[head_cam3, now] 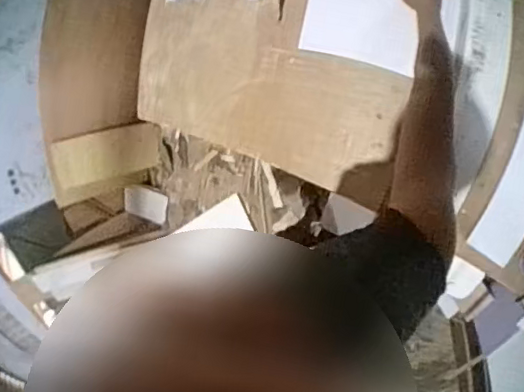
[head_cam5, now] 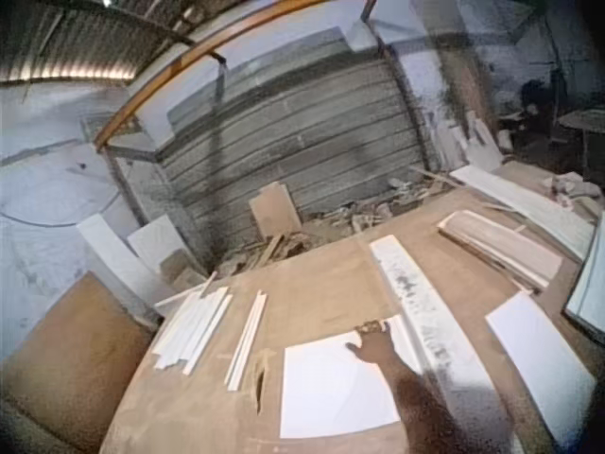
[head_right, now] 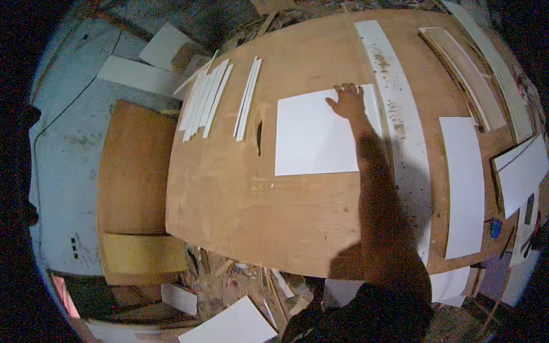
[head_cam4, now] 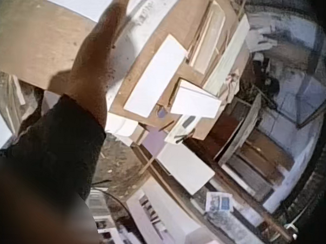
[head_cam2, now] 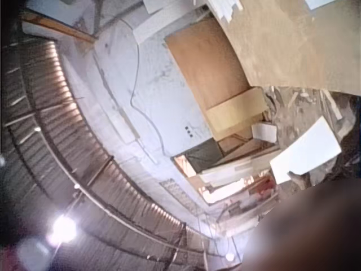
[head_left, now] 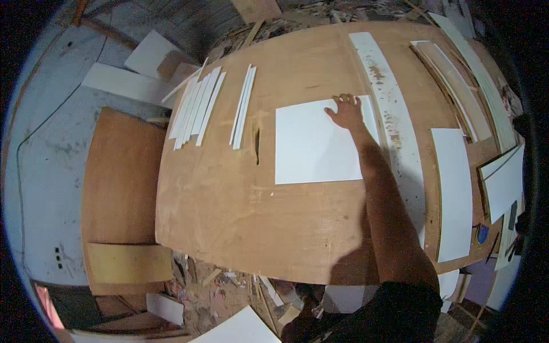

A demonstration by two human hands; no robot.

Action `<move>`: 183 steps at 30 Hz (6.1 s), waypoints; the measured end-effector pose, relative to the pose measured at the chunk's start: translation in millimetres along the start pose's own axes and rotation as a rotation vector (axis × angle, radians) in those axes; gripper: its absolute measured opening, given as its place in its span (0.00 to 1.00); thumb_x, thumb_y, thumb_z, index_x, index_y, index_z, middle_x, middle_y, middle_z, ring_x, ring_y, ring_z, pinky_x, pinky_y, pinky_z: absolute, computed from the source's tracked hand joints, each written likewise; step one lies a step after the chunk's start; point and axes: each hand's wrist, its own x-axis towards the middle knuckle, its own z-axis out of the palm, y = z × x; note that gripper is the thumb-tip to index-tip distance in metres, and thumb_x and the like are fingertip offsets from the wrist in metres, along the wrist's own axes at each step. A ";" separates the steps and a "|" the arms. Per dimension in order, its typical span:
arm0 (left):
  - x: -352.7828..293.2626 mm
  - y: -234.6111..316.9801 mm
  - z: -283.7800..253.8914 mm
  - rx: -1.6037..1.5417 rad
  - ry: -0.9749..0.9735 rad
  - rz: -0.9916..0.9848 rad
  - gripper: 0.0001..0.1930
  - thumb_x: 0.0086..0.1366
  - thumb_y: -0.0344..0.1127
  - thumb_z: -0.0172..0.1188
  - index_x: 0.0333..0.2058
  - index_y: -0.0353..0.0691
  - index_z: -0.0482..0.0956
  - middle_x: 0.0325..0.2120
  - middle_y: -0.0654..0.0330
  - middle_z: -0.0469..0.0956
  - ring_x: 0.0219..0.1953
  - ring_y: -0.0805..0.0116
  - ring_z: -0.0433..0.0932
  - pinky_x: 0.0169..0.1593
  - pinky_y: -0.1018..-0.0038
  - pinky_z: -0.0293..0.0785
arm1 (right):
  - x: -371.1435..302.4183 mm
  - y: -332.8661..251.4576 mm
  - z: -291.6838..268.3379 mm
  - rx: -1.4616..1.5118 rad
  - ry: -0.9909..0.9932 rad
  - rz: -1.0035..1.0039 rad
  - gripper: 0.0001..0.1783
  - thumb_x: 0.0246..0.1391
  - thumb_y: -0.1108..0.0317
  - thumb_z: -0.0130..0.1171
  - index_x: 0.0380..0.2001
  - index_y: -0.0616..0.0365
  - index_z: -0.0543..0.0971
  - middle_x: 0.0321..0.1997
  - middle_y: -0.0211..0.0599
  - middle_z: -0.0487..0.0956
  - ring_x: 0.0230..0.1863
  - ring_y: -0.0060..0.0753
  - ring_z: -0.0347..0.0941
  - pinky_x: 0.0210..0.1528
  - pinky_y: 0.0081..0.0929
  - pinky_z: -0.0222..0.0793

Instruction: The person measures a white panel with a tape measure, then uses a hammer to tap it into place on a workbench. They repeatedly pick up, align, and place white panels and wooden strips, adjusting their positions on the bench.

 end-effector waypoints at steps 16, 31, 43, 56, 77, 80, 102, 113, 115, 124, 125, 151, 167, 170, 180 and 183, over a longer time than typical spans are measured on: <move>33.1 -40.6 63.7 0.597 -0.605 0.973 0.39 0.71 0.34 0.59 0.72 0.33 0.46 0.66 0.43 0.59 0.65 0.55 0.63 0.71 0.60 0.56 | -318.3 -63.8 -9.2 0.034 0.209 -0.039 0.37 0.53 0.41 0.67 0.60 0.52 0.75 0.63 0.46 0.73 0.70 0.51 0.62 0.70 0.62 0.50; -11.4 -185.0 307.2 -0.158 -0.703 -0.452 0.29 0.75 0.61 0.51 0.56 0.39 0.71 0.40 0.62 0.78 0.33 0.74 0.76 0.22 0.81 0.71 | -517.1 -90.8 -46.0 0.092 0.121 -0.105 0.36 0.58 0.49 0.64 0.65 0.57 0.71 0.70 0.55 0.66 0.72 0.58 0.59 0.71 0.56 0.57; -16.3 -229.3 358.2 0.653 -1.067 -0.686 0.29 0.70 0.61 0.58 0.41 0.34 0.76 0.25 0.61 0.78 0.19 0.73 0.73 0.30 0.77 0.83 | -672.3 -93.0 -61.5 0.188 -0.044 0.064 0.32 0.63 0.49 0.58 0.65 0.52 0.71 0.75 0.52 0.62 0.77 0.55 0.52 0.75 0.60 0.47; 163.3 -180.1 325.8 1.170 -1.098 0.814 0.20 0.64 0.45 0.62 0.34 0.28 0.78 0.21 0.50 0.75 0.28 0.54 0.78 0.34 0.58 0.72 | -711.7 -182.9 -118.9 0.106 -0.444 0.061 0.40 0.63 0.43 0.55 0.72 0.48 0.61 0.76 0.48 0.59 0.76 0.52 0.54 0.72 0.57 0.53; 210.0 -198.8 360.8 1.647 -1.389 1.127 0.15 0.63 0.44 0.57 0.41 0.42 0.85 0.38 0.46 0.83 0.39 0.46 0.82 0.43 0.52 0.79 | -701.1 -165.2 -75.8 -0.003 -0.117 0.095 0.39 0.58 0.52 0.63 0.71 0.41 0.63 0.78 0.42 0.56 0.79 0.50 0.49 0.75 0.59 0.47; 226.4 -213.6 370.8 1.581 -1.354 1.078 0.17 0.63 0.45 0.57 0.38 0.38 0.85 0.35 0.43 0.83 0.38 0.44 0.82 0.44 0.53 0.79 | -705.0 -159.9 -58.3 0.011 -0.068 0.099 0.42 0.57 0.50 0.64 0.73 0.40 0.61 0.79 0.42 0.55 0.79 0.48 0.48 0.75 0.60 0.46; -85.4 -310.1 444.8 1.331 -1.737 1.583 0.34 0.77 0.56 0.40 0.75 0.51 0.52 0.76 0.46 0.44 0.78 0.43 0.41 0.73 0.36 0.41 | -650.9 -158.9 -97.3 0.037 -0.269 -0.038 0.30 0.64 0.49 0.57 0.69 0.34 0.70 0.76 0.38 0.61 0.78 0.48 0.52 0.75 0.59 0.46; -81.8 -319.5 513.7 1.407 -1.680 1.587 0.34 0.77 0.56 0.39 0.75 0.51 0.51 0.76 0.48 0.43 0.78 0.49 0.40 0.75 0.41 0.38 | -578.6 -140.6 -81.8 0.183 -0.332 -0.056 0.34 0.57 0.48 0.60 0.67 0.39 0.70 0.75 0.40 0.62 0.75 0.52 0.56 0.72 0.64 0.52; -80.1 -319.9 527.9 1.386 -1.672 1.594 0.33 0.77 0.56 0.38 0.75 0.51 0.51 0.76 0.48 0.43 0.78 0.49 0.39 0.75 0.41 0.38 | -565.1 -137.1 -74.7 0.103 -0.318 -0.084 0.35 0.56 0.47 0.60 0.67 0.37 0.70 0.75 0.39 0.62 0.75 0.52 0.56 0.72 0.63 0.52; -71.8 -324.1 574.6 1.333 -1.656 1.599 0.33 0.75 0.54 0.47 0.74 0.52 0.55 0.76 0.48 0.46 0.78 0.48 0.42 0.74 0.39 0.42 | -528.5 -127.6 -54.8 0.068 -0.190 -0.081 0.35 0.54 0.48 0.61 0.67 0.33 0.70 0.74 0.37 0.65 0.73 0.50 0.61 0.72 0.62 0.53; -71.0 -324.1 577.5 1.333 -1.678 1.569 0.33 0.75 0.53 0.48 0.74 0.52 0.56 0.76 0.48 0.46 0.78 0.47 0.43 0.74 0.39 0.43 | -525.5 -126.9 -54.4 0.059 -0.223 -0.073 0.36 0.54 0.48 0.61 0.67 0.32 0.70 0.74 0.37 0.65 0.73 0.50 0.61 0.72 0.62 0.53; -57.7 -327.8 660.9 1.361 -1.670 1.556 0.31 0.76 0.53 0.45 0.73 0.52 0.58 0.76 0.50 0.47 0.78 0.52 0.42 0.76 0.44 0.41 | -445.2 -115.4 -50.3 -0.029 -0.453 -0.088 0.45 0.53 0.32 0.60 0.72 0.32 0.65 0.81 0.39 0.54 0.81 0.51 0.43 0.78 0.61 0.30; -35.0 -351.7 764.0 1.366 -1.607 1.604 0.32 0.76 0.54 0.43 0.75 0.54 0.53 0.76 0.52 0.46 0.78 0.53 0.41 0.76 0.46 0.41 | -334.1 -97.0 -58.9 0.117 -0.361 -0.085 0.42 0.58 0.39 0.59 0.72 0.42 0.66 0.81 0.41 0.52 0.82 0.51 0.40 0.78 0.63 0.32; -26.0 -360.4 812.3 1.408 -1.597 1.609 0.32 0.77 0.56 0.38 0.75 0.55 0.52 0.77 0.54 0.46 0.78 0.55 0.41 0.77 0.47 0.40 | -286.6 -81.0 -43.5 -0.110 -0.354 -0.206 0.38 0.62 0.40 0.56 0.71 0.40 0.67 0.80 0.41 0.54 0.81 0.50 0.44 0.78 0.61 0.35; 2.9 -360.9 954.3 1.418 -1.502 1.470 0.61 0.55 0.78 0.58 0.73 0.36 0.51 0.71 0.38 0.57 0.75 0.43 0.51 0.76 0.49 0.42 | -200.9 -71.6 -16.9 0.020 -0.070 -0.125 0.37 0.55 0.41 0.63 0.68 0.34 0.70 0.76 0.37 0.64 0.77 0.51 0.56 0.73 0.62 0.48; -3.6 -359.7 975.3 1.455 -1.566 1.328 0.58 0.51 0.78 0.62 0.66 0.31 0.66 0.66 0.39 0.65 0.68 0.45 0.64 0.70 0.52 0.60 | -192.4 -70.5 -16.4 0.065 -0.090 -0.091 0.37 0.56 0.42 0.62 0.68 0.33 0.70 0.76 0.37 0.63 0.77 0.49 0.56 0.72 0.61 0.50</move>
